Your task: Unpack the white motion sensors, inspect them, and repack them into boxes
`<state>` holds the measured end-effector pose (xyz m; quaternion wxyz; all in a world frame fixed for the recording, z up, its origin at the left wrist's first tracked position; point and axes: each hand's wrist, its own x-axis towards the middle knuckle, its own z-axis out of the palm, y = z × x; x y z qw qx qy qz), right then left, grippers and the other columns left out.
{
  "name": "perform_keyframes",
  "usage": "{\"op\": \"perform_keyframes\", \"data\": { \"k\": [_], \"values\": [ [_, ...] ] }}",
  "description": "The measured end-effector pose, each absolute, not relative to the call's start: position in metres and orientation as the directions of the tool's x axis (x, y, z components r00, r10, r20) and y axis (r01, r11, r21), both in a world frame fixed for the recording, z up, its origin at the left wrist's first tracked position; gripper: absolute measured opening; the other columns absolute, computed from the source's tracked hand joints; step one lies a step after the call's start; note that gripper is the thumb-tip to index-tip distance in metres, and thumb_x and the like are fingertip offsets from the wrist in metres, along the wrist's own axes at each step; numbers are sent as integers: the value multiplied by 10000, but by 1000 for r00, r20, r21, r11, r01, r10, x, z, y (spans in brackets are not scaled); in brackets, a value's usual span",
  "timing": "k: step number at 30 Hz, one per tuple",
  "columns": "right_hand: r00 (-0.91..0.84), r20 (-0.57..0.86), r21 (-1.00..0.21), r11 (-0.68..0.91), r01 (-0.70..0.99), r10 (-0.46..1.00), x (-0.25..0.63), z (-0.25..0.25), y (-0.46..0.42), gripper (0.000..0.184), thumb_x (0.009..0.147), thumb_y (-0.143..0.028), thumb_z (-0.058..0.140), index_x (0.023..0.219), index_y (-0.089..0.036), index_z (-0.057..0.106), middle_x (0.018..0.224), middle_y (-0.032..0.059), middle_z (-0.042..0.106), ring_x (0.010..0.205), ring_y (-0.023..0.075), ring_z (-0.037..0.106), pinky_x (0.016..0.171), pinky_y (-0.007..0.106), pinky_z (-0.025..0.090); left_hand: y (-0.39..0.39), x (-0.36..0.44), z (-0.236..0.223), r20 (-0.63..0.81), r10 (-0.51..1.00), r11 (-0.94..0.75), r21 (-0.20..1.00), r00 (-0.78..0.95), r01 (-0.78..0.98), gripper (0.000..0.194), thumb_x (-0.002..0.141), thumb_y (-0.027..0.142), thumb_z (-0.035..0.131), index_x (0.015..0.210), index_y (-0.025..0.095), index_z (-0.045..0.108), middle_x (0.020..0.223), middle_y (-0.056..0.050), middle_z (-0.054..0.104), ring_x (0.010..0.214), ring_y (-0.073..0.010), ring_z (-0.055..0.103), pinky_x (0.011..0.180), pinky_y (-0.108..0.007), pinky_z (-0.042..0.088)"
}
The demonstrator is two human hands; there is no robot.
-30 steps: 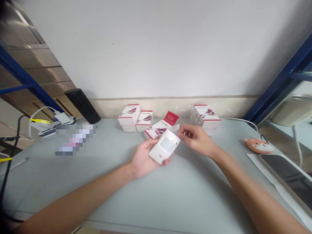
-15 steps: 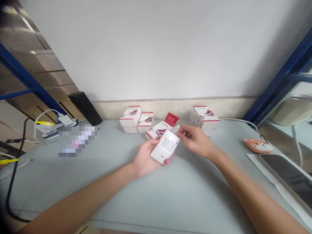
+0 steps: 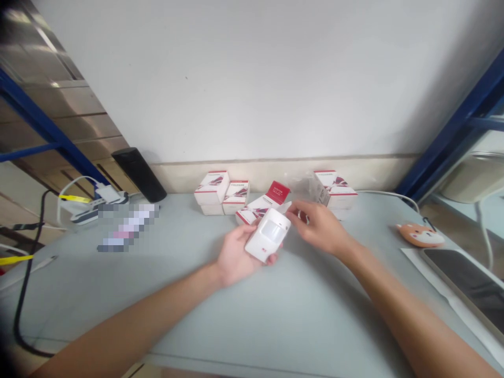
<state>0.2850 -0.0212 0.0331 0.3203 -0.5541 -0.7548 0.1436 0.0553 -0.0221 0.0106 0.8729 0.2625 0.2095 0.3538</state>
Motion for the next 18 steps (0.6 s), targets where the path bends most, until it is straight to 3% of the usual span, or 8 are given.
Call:
{"op": "perform_keyframes", "data": {
  "k": [6,10,14,18],
  "values": [
    [-167,444,-435,374,819,881,284,29,-22,290,1030,-410,537,1252,-320,701,1335,73,687,1016,268,701,811,409,558,-21,55,6,-190,732,616,594,654,-517,353,862,302,620,1198,193,640,1049,-131,726,867,-285,695,669,-362,476],
    [-143,410,-408,322,855,901,284,26,-21,424,1044,-468,506,1450,-384,592,1589,64,520,983,255,729,773,430,608,-21,55,7,-199,739,612,597,643,-519,375,870,309,625,1227,192,634,1049,-129,729,851,-275,694,663,-348,474],
    [-134,309,-405,258,877,941,287,19,-19,515,1080,-562,390,1560,-409,492,1696,105,400,922,250,759,753,455,633,-23,56,10,-220,747,613,595,628,-520,364,873,293,626,1225,199,630,1063,-126,730,858,-266,697,671,-336,472],
    [-144,235,-410,232,882,961,290,13,-17,518,1100,-592,296,1530,-426,533,1677,108,443,935,254,776,899,520,626,-24,56,12,-220,744,618,586,631,-524,337,857,284,643,1188,219,632,1058,-109,726,863,-268,700,670,-329,467]
  ]
}}
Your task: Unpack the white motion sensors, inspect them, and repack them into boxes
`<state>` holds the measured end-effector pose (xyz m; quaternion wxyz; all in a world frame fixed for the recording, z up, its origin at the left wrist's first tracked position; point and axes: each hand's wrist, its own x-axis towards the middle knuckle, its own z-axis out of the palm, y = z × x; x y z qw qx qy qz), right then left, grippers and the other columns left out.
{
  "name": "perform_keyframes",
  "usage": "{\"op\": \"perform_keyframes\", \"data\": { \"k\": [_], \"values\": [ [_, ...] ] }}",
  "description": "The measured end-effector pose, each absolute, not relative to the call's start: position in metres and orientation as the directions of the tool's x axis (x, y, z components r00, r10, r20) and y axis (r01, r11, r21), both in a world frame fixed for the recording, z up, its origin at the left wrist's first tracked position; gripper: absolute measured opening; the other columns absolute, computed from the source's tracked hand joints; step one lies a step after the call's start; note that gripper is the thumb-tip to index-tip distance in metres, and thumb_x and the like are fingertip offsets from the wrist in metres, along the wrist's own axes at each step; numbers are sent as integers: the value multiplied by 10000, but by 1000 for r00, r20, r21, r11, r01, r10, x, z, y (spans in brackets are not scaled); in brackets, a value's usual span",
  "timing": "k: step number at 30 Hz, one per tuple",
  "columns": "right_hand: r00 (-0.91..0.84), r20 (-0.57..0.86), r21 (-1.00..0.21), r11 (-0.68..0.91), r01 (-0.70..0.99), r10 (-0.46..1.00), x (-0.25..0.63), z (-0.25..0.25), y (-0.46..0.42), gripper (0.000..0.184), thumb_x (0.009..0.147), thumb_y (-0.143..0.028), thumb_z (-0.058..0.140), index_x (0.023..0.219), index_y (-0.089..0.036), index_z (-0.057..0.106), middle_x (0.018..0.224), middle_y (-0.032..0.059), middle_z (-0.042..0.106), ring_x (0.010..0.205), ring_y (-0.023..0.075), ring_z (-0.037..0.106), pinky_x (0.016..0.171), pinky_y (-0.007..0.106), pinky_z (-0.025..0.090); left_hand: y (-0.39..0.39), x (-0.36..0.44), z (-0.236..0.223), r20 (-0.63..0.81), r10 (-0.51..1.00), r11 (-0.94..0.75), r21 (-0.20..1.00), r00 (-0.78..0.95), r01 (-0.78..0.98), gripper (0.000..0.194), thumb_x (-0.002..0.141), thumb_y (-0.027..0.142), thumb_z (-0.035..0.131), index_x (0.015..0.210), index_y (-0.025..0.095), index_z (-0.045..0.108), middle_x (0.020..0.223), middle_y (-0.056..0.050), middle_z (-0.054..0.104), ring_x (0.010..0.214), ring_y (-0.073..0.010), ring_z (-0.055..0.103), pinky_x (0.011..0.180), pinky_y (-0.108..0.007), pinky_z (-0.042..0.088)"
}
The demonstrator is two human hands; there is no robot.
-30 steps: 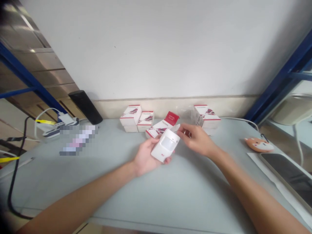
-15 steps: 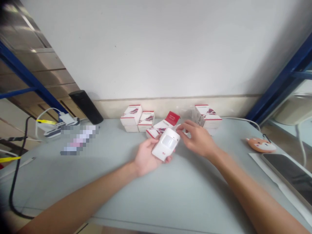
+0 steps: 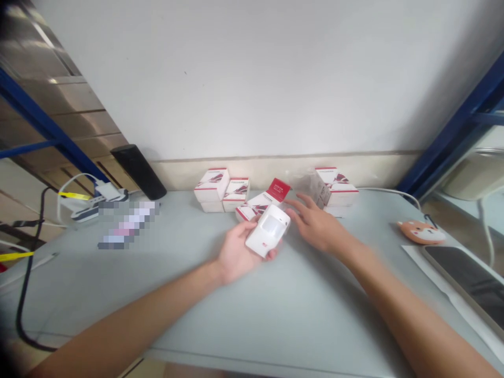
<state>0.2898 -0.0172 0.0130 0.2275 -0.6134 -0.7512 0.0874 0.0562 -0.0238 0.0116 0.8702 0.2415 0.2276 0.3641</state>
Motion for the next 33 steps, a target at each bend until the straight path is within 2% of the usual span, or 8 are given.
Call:
{"op": "perform_keyframes", "data": {
  "k": [2,5,9,13,19,23,28,33],
  "values": [
    [-139,238,-415,230,880,961,290,14,-17,512,1094,-604,311,1508,-422,551,1685,100,430,923,251,774,878,514,634,-23,56,11,-216,749,611,591,626,-527,349,852,288,642,1193,220,630,1049,-108,725,858,-270,697,663,-328,465],
    [-89,306,-419,218,881,948,287,19,-17,517,1074,-618,378,1522,-407,528,1730,103,346,891,246,768,744,462,645,-23,56,9,-201,751,600,606,629,-522,377,853,299,634,1221,219,629,1052,-115,725,849,-268,690,658,-333,469],
    [-7,421,-412,198,890,907,286,22,-16,537,1061,-590,427,1545,-370,502,1768,119,249,971,284,760,619,405,615,-23,56,8,-153,744,573,646,650,-504,362,876,319,609,1224,221,631,1044,-116,717,842,-271,684,628,-336,471],
    [-6,390,-399,175,900,921,289,17,-14,534,1048,-547,462,1555,-383,491,1762,143,256,850,263,750,542,387,575,-24,56,7,-123,739,553,670,662,-494,347,893,327,583,1221,219,623,1054,-122,714,821,-269,683,619,-339,474],
    [73,413,-435,127,891,908,287,21,-15,567,1015,-467,513,1571,-359,484,1772,148,219,863,271,749,596,423,598,-22,56,6,-107,731,553,672,674,-493,379,898,312,573,1262,223,629,1051,-115,709,795,-265,683,605,-344,471],
    [81,337,-430,76,900,938,288,18,-14,559,1030,-452,484,1584,-373,484,1743,159,306,902,289,758,670,453,618,-23,56,7,-110,734,552,671,670,-495,403,902,302,564,1291,217,627,1052,-112,706,796,-260,680,599,-337,468],
    [37,282,-396,81,915,959,292,8,-10,555,1048,-470,426,1561,-283,522,1712,114,403,989,293,756,777,457,640,-23,57,7,-107,729,554,672,676,-491,383,892,304,573,1261,221,633,1037,-104,706,770,-251,674,597,-336,477],
    [25,247,-406,80,910,969,291,5,-9,590,1037,-460,429,1582,-245,499,1743,122,342,911,258,764,808,462,644,-22,56,5,-107,728,550,680,677,-484,366,889,317,573,1236,220,634,1009,-98,707,734,-245,673,594,-340,470]
  ]
}}
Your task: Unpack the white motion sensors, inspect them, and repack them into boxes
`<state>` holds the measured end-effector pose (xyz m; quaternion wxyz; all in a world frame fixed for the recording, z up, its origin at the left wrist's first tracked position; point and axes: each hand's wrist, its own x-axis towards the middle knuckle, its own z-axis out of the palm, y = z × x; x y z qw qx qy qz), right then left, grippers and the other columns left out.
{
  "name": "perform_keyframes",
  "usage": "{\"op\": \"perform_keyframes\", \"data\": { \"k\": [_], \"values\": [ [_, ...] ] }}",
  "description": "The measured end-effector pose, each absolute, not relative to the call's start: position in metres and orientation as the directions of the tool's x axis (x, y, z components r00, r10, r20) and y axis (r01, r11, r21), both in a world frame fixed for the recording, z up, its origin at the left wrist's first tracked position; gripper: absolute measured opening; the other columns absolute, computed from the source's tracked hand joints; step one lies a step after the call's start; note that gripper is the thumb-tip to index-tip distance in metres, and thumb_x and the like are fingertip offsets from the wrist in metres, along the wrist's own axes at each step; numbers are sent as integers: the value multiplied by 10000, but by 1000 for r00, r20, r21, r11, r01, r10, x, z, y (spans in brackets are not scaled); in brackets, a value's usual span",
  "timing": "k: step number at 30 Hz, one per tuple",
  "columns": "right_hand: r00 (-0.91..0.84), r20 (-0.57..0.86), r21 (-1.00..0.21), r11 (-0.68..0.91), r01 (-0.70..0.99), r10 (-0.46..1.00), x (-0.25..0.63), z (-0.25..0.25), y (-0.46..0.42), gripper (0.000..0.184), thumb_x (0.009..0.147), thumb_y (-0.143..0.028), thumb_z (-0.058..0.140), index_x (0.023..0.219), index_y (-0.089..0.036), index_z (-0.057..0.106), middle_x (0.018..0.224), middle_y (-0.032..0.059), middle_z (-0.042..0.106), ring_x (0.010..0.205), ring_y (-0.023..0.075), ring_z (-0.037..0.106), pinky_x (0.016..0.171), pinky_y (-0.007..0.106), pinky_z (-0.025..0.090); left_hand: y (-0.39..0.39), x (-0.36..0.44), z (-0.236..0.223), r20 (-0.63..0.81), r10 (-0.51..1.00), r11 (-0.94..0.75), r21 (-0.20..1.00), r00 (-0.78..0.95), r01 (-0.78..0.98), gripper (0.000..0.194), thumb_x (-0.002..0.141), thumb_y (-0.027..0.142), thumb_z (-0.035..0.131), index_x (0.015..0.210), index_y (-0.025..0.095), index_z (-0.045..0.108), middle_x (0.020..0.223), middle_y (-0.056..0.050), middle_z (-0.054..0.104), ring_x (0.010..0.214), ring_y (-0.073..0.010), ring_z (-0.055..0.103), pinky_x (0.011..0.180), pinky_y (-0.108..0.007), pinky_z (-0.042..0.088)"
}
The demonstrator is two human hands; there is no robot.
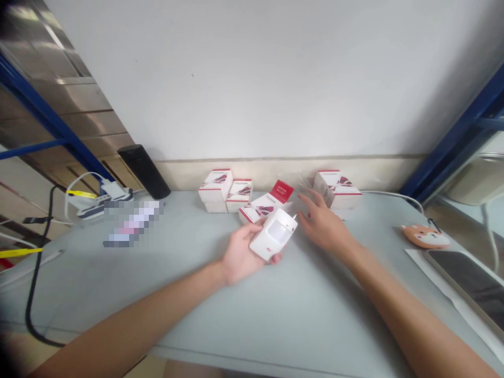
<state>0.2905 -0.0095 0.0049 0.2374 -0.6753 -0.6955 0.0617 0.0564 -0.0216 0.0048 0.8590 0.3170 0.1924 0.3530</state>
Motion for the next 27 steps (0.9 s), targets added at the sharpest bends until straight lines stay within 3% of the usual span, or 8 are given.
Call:
{"op": "perform_keyframes", "data": {
  "k": [6,16,20,24,27],
  "values": [
    [-32,240,-393,127,911,970,290,-4,-7,593,1027,-421,446,1579,-210,494,1721,138,382,949,268,767,912,480,624,-22,57,4,-99,722,541,698,684,-470,385,894,321,557,1260,220,620,980,-90,704,680,-232,658,597,-345,466],
    [13,289,-417,113,902,957,292,-6,-5,515,1017,-457,480,1492,-263,531,1504,115,621,882,257,742,756,427,595,-22,56,4,-99,720,531,716,687,-454,424,886,328,553,1292,218,607,958,-88,707,652,-230,659,598,-342,469],
    [83,256,-485,54,873,963,288,0,-7,635,1016,-488,480,1597,-258,363,1314,103,742,798,259,729,665,391,538,-21,56,2,-85,723,526,711,685,-467,421,881,335,567,1284,221,608,956,-86,709,671,-238,669,589,-345,476],
    [94,245,-463,32,886,965,286,6,-10,797,1008,-489,498,1705,-296,162,1130,70,797,755,278,724,607,362,481,-20,56,1,-90,714,524,727,694,-444,434,881,347,568,1295,222,607,972,-87,716,642,-232,671,599,-346,475],
    [94,248,-425,21,905,964,286,9,-11,706,1014,-516,490,1673,-359,288,1025,39,800,734,272,715,583,344,447,-20,55,1,-87,712,518,734,696,-438,444,887,353,564,1308,218,609,953,-86,713,639,-233,670,612,-351,477]
  ]
}}
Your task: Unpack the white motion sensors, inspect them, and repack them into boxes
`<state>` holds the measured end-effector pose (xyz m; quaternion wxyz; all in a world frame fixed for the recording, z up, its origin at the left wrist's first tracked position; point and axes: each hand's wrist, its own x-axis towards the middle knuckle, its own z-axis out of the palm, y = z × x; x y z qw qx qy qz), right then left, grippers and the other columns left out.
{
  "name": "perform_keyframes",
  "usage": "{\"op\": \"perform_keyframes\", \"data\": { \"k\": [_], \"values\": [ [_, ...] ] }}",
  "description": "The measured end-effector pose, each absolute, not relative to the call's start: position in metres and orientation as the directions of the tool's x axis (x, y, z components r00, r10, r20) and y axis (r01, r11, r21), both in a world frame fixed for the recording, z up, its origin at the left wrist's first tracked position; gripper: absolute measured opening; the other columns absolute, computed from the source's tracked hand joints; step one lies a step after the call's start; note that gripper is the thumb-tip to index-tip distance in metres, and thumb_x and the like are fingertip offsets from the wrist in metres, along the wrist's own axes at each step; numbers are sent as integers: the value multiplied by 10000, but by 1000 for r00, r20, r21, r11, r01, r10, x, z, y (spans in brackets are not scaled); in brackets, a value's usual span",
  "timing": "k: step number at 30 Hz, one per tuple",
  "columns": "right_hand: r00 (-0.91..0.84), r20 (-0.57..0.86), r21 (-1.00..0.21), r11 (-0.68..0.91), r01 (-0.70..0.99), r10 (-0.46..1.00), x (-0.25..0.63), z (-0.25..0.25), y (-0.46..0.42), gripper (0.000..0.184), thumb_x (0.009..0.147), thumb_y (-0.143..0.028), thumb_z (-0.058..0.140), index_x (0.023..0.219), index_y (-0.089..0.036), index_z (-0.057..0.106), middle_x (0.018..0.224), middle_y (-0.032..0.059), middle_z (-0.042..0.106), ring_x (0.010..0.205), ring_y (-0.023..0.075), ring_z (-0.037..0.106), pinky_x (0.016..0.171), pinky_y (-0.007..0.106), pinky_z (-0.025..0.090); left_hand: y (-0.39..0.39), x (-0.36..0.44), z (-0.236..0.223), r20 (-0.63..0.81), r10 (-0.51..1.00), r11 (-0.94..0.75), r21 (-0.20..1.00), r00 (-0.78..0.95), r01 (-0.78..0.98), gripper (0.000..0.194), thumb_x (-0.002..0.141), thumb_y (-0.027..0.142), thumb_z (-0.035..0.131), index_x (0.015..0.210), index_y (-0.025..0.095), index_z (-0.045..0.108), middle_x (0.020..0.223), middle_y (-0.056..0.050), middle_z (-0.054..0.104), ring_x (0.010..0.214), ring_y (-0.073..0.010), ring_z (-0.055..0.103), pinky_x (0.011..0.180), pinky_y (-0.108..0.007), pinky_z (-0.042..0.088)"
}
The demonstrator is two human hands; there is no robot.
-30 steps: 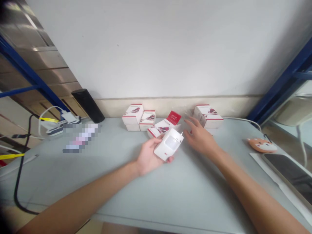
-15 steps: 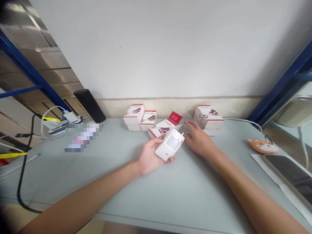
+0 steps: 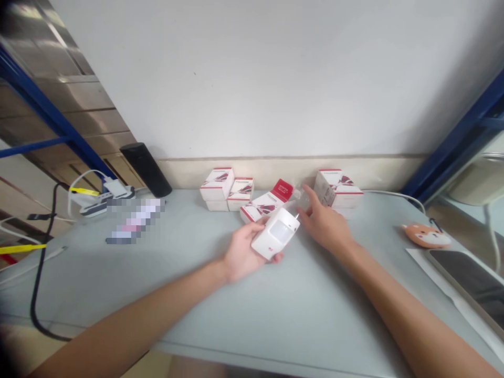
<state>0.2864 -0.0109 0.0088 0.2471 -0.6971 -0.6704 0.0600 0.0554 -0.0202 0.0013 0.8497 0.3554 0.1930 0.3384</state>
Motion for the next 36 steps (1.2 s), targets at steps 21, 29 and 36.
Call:
{"op": "perform_keyframes", "data": {
  "k": [21,29,36],
  "values": [
    [220,533,-475,74,877,817,285,13,-12,413,977,-618,538,1135,-254,654,1287,158,623,792,266,659,602,418,513,-21,56,2,-80,722,511,732,688,-451,396,880,355,589,1250,217,623,1005,-94,719,679,-233,675,618,-352,480],
    [195,554,-472,112,875,809,283,13,-11,408,1017,-590,489,1103,-241,684,1355,150,660,1095,351,676,791,485,566,-20,56,0,-78,712,517,731,698,-446,420,888,344,578,1289,223,619,1022,-99,720,717,-238,681,621,-351,484],
    [200,546,-535,155,831,814,282,18,-13,380,1040,-501,460,1254,-248,643,1278,152,723,1048,349,708,849,493,578,-21,56,-1,-61,720,501,736,691,-456,438,885,358,589,1296,211,621,1019,-106,721,726,-244,680,613,-350,482]
  ]
}}
